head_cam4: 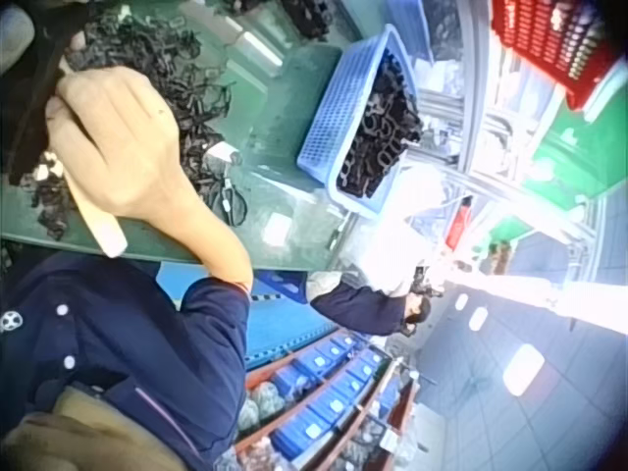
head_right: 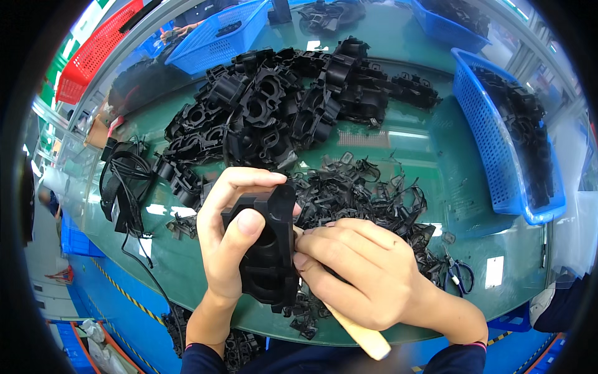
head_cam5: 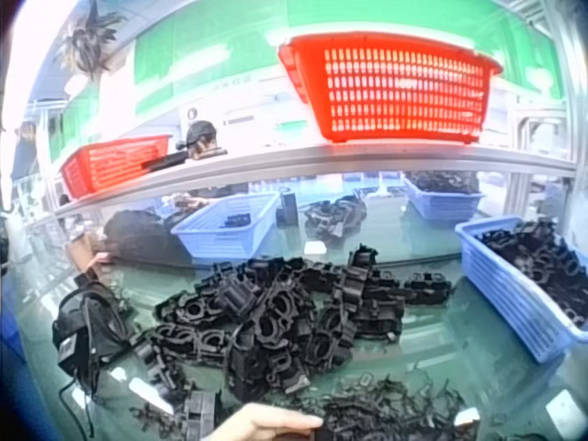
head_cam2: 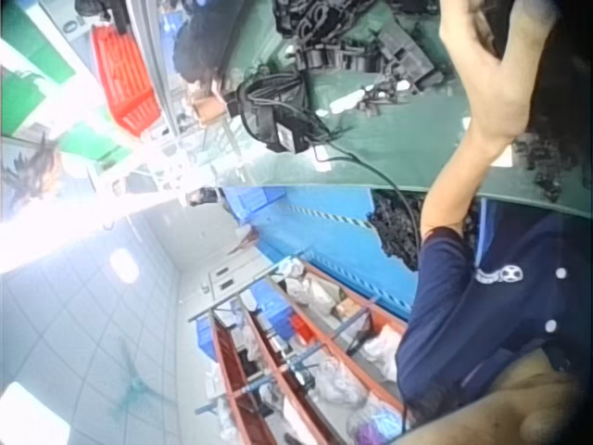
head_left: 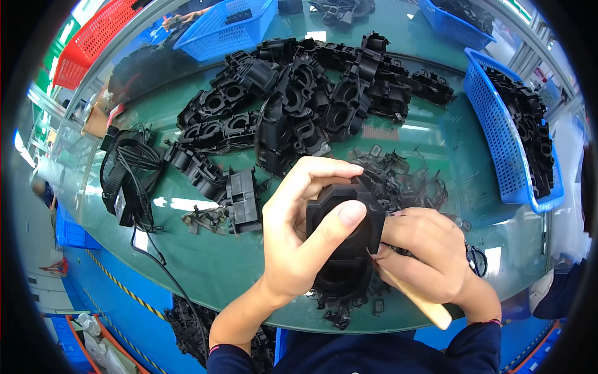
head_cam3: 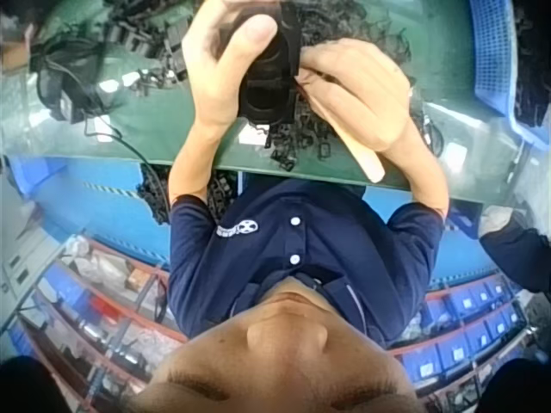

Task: The person trims excess plastic from a black component using a knife, turning the piece to scrape different surfaces, and places the finished component into a plastic basket.

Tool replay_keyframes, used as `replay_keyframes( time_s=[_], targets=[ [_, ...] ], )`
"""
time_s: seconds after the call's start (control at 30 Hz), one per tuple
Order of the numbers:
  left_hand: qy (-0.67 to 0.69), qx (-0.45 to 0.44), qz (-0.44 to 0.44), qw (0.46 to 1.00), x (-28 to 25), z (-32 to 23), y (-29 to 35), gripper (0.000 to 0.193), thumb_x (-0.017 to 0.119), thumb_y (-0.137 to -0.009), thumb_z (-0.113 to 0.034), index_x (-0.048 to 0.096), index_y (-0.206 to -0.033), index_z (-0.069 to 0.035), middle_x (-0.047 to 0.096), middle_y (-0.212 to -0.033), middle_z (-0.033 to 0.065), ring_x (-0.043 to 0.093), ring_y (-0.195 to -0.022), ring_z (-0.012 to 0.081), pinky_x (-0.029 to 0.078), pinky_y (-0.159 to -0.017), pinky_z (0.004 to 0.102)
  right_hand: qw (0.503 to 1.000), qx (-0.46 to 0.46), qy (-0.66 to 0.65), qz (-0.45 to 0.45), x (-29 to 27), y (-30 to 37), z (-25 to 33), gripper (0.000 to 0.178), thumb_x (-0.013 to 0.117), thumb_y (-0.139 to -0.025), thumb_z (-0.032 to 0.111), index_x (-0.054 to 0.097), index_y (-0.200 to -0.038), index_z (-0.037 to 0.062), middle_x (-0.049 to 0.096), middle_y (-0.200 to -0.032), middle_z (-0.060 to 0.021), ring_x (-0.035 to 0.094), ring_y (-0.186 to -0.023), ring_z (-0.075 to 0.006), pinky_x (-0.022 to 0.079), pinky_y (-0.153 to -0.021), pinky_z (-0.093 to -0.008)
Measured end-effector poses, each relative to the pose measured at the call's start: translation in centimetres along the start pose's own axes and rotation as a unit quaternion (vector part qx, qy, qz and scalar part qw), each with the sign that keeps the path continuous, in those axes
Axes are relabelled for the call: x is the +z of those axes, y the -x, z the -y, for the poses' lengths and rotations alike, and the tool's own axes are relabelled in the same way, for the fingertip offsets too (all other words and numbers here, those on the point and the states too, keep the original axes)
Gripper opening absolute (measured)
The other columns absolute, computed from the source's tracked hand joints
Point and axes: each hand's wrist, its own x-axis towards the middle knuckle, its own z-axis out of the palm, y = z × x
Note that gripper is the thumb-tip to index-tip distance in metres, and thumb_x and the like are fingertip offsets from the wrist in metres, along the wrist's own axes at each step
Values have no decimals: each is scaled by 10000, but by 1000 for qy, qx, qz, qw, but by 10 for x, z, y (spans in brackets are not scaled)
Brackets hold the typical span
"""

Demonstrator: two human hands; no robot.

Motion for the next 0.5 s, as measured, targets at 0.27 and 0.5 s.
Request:
replay_keyframes(
  time_s=[0.27,0.5],
  targets=[
    [14,-14,-15,1000,-1,3,2,497,569,-825,-408,533,-1036,41,618,-825,147,612,-689,150,500,-624,240,992,-77,97,-14,9,6,-1,87,629,-708,15,547,-684,4,624,-811,-144,637,-709,-230,544,-688,-333],
    [53,-78,23,995,-3,7,-1,469,518,-862,-409,517,-1042,24,620,-825,163,605,-681,137,493,-614,232,998,-34,-44,-42,12,13,-10,178,683,-687,-22,508,-690,12,625,-847,-149,641,-711,-235,551,-647,-313]
  ],
)
